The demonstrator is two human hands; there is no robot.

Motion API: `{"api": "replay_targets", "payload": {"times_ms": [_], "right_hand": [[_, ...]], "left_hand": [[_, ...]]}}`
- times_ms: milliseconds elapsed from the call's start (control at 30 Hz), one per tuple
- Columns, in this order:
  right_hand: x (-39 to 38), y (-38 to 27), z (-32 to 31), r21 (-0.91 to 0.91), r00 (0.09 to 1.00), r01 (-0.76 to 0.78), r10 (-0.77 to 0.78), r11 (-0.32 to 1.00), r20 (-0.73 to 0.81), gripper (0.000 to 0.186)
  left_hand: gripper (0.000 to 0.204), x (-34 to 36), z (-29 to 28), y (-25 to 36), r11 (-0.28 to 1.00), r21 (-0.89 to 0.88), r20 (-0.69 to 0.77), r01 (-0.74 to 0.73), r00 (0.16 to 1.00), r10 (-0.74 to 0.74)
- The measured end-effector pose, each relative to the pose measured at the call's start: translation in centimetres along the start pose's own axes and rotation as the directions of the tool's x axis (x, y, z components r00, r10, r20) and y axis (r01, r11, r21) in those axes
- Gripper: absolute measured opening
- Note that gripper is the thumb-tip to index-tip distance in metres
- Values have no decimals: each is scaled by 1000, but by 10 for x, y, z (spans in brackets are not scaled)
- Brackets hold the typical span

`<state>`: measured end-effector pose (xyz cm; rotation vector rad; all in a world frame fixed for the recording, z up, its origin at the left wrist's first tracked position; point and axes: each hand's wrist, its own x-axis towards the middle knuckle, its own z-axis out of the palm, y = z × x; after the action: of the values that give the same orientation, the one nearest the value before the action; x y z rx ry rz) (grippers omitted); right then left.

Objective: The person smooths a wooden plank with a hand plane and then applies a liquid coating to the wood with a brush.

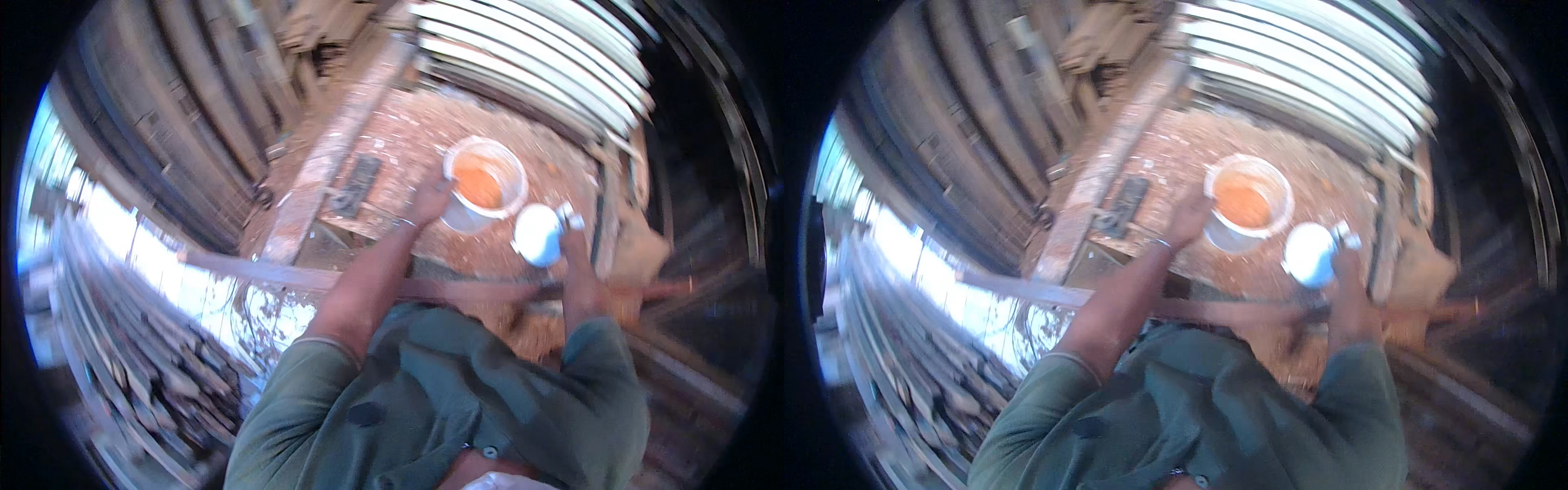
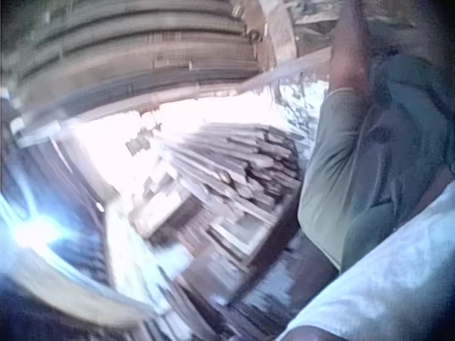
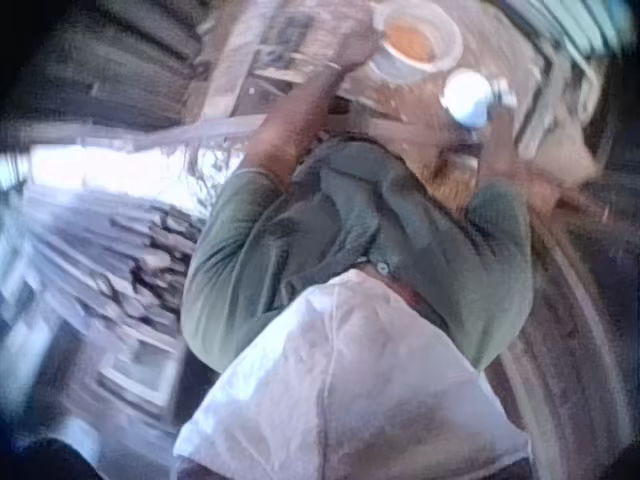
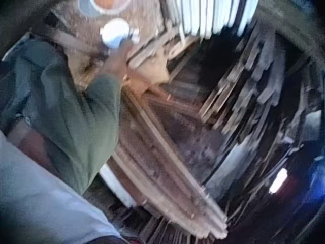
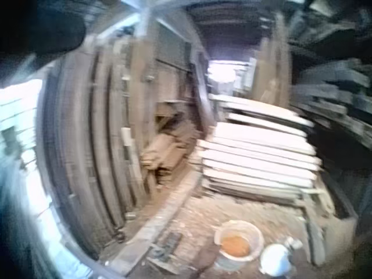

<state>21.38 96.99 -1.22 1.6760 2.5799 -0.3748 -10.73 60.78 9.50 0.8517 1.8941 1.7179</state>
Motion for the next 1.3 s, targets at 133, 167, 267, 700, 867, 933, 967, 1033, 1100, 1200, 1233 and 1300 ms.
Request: {"api": "replay_targets", "payload": {"times_ms": [133, 167, 267, 700, 867, 933, 967, 1033, 1100, 1200, 1233, 1300], "right_hand": [[3, 9, 34, -56, 994, 111, -111, 992, 12, 34], [6, 10, 34, -30, 995, 100, -99, 995, 22, 36], [4, -16, 28, -142, 983, 180, -173, 973, 61, 35], [11, -116, -99, 760, 977, 11, -168, 649, 130, 33], [-77, -225, -139, 682, 949, 268, -309, 680, -64, 31], [-49, -213, -119, 639, 935, 349, -300, 685, -189, 20], [-61, -231, -127, 644, 940, 325, -312, 692, -140, 17], [-73, -245, -132, 682, 941, 292, -327, 670, -81, 14], [-67, -239, -125, 746, 939, 271, -338, 609, -65, 16], [-95, -251, -140, 861, 952, 90, -297, 500, 72, 22], [-98, -248, -141, 869, 952, 96, -300, 485, 62, 24], [-102, -243, -141, 885, 951, 108, -307, 454, 42, 29]], "left_hand": [[56, -7, -10, 14, 986, 144, 14, 85, 996, -88], [57, -7, -11, 10, 990, 103, -1, 98, 995, -99], [59, -13, -19, 13, 991, 87, 29, 106, 994, -109], [44, -7, 4, -8, 993, -120, -108, -17, 994, 4], [42, -28, -2, 40, 978, -206, -176, 27, 982, -64], [41, -26, 12, 52, 982, -188, -180, 11, 983, -46], [41, -27, 10, 49, 980, -199, -188, 5, 981, -43], [43, -30, 9, 53, 988, -151, -220, -17, 975, -17], [43, -28, 15, 52, 991, -130, -232, -6, 972, -25], [46, -31, 12, 55, 995, -46, -231, 85, 968, -93], [47, -33, 11, 59, 992, -10, -221, 124, 968, -123], [48, -33, 13, 68, 994, -27, -217, 108, 970, -111]]}}
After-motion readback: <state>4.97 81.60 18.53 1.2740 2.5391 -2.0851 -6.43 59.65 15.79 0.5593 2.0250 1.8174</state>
